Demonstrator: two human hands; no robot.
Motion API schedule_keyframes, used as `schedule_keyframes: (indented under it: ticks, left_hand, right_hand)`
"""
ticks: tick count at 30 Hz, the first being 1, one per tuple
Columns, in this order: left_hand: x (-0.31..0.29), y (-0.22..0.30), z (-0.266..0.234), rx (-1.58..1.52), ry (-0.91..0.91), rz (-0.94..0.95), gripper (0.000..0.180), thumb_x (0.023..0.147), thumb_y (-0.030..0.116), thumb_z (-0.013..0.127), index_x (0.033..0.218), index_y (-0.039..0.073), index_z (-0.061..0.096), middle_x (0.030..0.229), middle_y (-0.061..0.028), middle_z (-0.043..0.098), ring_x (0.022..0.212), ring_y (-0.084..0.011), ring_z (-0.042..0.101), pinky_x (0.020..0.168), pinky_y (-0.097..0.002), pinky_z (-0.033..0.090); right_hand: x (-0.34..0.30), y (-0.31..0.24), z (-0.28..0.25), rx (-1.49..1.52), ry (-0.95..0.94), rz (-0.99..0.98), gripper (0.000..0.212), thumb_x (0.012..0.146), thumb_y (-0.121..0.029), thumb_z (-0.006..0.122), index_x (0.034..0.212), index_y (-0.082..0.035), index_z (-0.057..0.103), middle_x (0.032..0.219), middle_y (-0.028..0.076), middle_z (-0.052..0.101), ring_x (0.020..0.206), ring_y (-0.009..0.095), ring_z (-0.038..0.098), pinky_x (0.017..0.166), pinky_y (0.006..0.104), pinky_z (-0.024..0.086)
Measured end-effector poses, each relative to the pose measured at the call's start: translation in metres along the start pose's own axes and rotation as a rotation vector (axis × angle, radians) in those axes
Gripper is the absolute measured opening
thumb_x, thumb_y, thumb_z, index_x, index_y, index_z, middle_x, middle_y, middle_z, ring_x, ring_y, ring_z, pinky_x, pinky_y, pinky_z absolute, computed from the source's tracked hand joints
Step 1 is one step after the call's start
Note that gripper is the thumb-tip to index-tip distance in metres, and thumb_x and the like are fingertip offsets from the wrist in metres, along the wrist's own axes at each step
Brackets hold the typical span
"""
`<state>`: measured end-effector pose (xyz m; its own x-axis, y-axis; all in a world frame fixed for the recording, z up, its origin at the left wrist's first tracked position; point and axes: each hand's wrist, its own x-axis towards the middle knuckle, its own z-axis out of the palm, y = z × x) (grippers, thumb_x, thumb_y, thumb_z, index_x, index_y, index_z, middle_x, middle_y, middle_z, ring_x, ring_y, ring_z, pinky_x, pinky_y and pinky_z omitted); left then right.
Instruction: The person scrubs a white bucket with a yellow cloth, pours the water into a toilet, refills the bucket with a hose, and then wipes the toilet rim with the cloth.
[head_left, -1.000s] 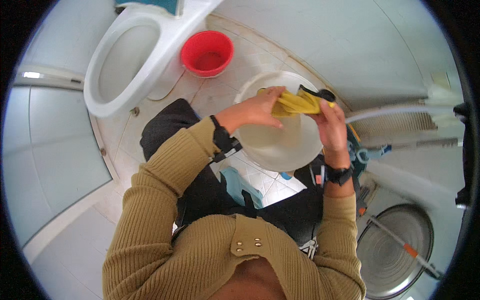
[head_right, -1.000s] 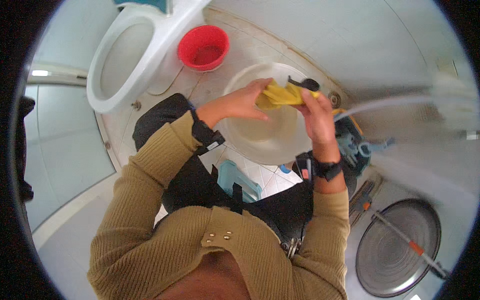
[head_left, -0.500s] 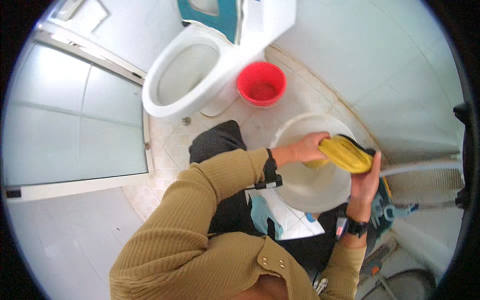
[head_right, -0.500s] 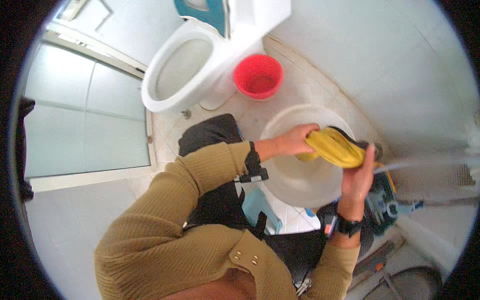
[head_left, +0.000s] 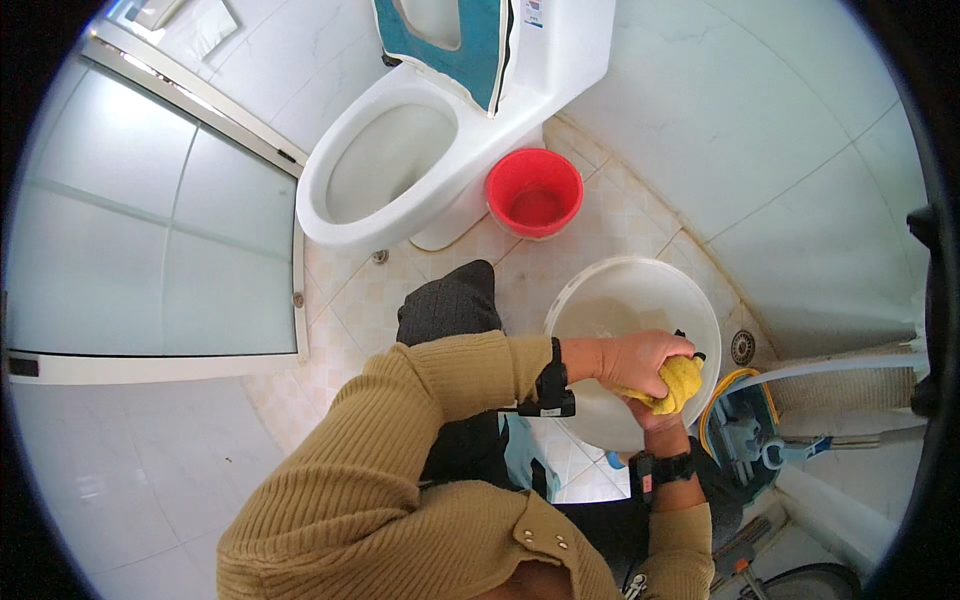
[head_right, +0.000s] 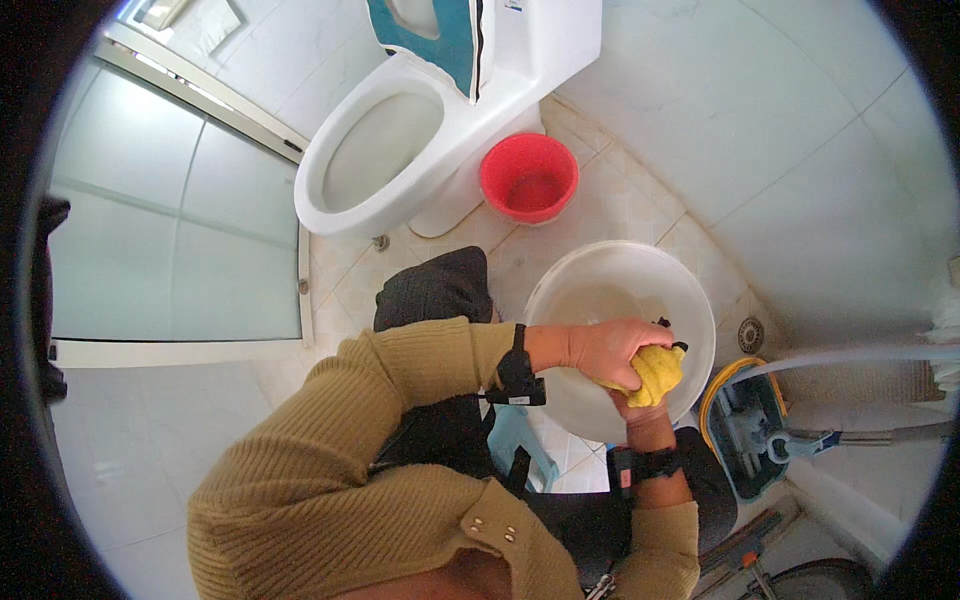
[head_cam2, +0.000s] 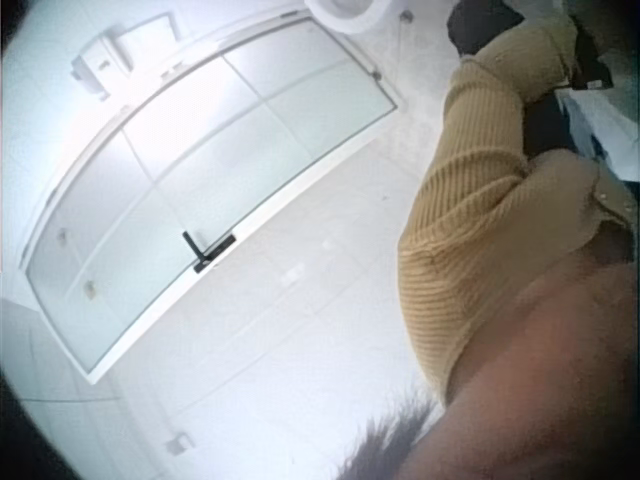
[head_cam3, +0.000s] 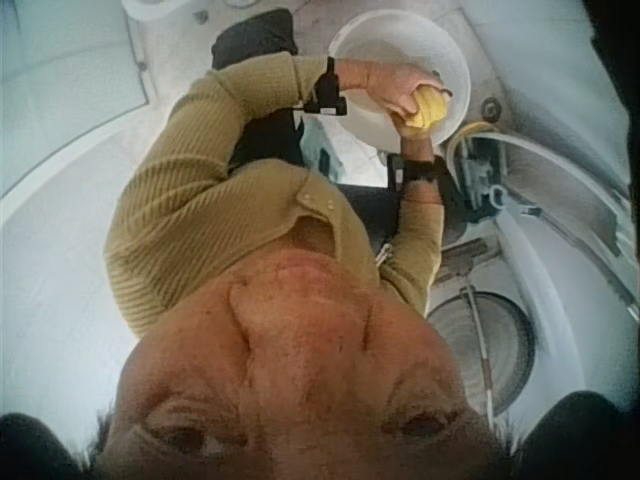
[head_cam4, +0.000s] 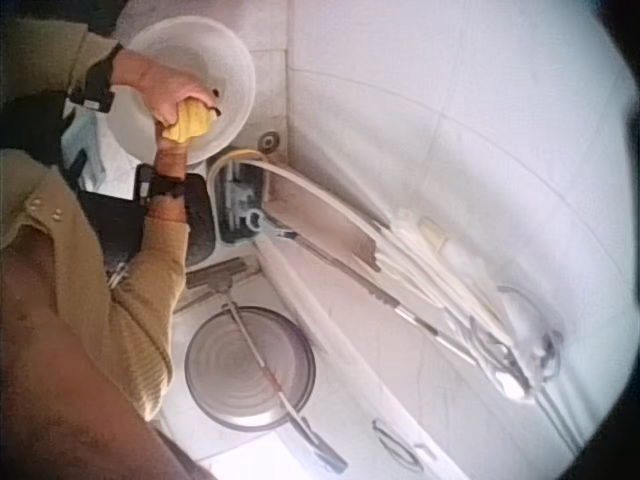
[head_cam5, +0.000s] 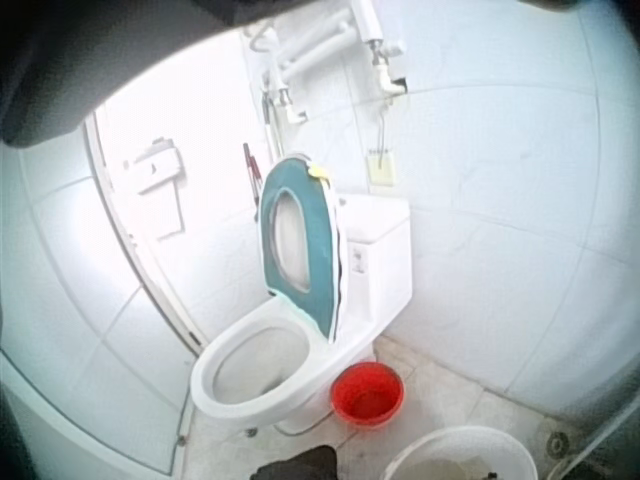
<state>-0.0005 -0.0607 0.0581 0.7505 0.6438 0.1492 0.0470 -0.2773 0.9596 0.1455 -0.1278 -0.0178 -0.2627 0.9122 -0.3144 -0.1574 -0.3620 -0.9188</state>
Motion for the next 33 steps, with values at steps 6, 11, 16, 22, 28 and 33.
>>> schedule_keyframes:
  ticks: [6,11,16,22,28,33]
  left_hand:
    - [-0.005,-0.008,-0.001,-0.383,0.316,0.023,0.044,0.064,0.008,0.065,0.105,0.004,0.049,0.088,-0.0086,0.056,0.085,-0.0194,0.055,0.078,-0.0308,0.044]
    - [-0.010,-0.016,-0.008,-0.445,0.170,-0.292,0.044,0.075,0.021,0.066,0.111,0.002,0.050,0.096,-0.0083,0.057,0.091,-0.0171,0.054,0.080,-0.0301,0.044]
    - [-0.011,-0.020,-0.001,-0.453,0.390,-0.649,0.039,0.083,0.035,0.057,0.098,-0.001,0.058,0.091,-0.0089,0.059,0.087,-0.0169,0.055,0.075,-0.0295,0.045]
    - [-0.012,-0.052,0.013,-0.611,0.319,-0.569,0.029,0.087,0.030,0.050,0.087,0.003,0.062,0.078,-0.0053,0.059,0.071,-0.0148,0.057,0.063,-0.0294,0.046]
    - [-0.011,-0.069,0.026,-0.982,0.255,-0.772,0.026,0.089,0.032,0.049,0.087,0.007,0.059,0.078,-0.0009,0.058,0.064,-0.0120,0.055,0.055,-0.0272,0.044]
    - [-0.008,-0.061,0.006,-0.725,0.366,-0.743,0.040,0.086,0.047,0.053,0.094,0.008,0.055,0.082,-0.0008,0.057,0.069,-0.0113,0.054,0.055,-0.0245,0.042]
  right_hand:
    - [0.000,-0.007,-0.002,0.636,0.163,0.155,0.041,0.090,-0.030,0.048,0.124,-0.006,0.043,0.119,0.006,0.052,0.105,0.021,0.054,0.089,0.0354,0.045]
    - [0.005,-0.022,0.000,0.499,0.387,0.093,0.029,0.093,-0.024,0.042,0.108,-0.001,0.052,0.099,0.010,0.058,0.087,0.020,0.060,0.076,0.0300,0.049]
    - [0.006,-0.026,0.012,-0.230,0.574,-0.150,0.029,0.093,-0.028,0.047,0.089,0.000,0.053,0.080,0.007,0.055,0.072,0.015,0.051,0.065,0.0291,0.044]
    - [0.004,-0.043,0.023,-0.688,0.484,-0.435,0.025,0.091,-0.017,0.047,0.076,0.002,0.051,0.069,0.016,0.052,0.062,0.025,0.049,0.058,0.0364,0.041]
    - [-0.001,-0.051,0.018,-1.099,0.271,-0.648,0.017,0.089,-0.014,0.047,0.085,0.001,0.053,0.074,0.019,0.053,0.067,0.034,0.054,0.060,0.0396,0.043]
    - [0.011,-0.033,0.023,-0.359,0.510,-0.306,0.035,0.092,-0.029,0.048,0.108,0.001,0.046,0.091,0.011,0.055,0.081,0.021,0.056,0.071,0.0328,0.045]
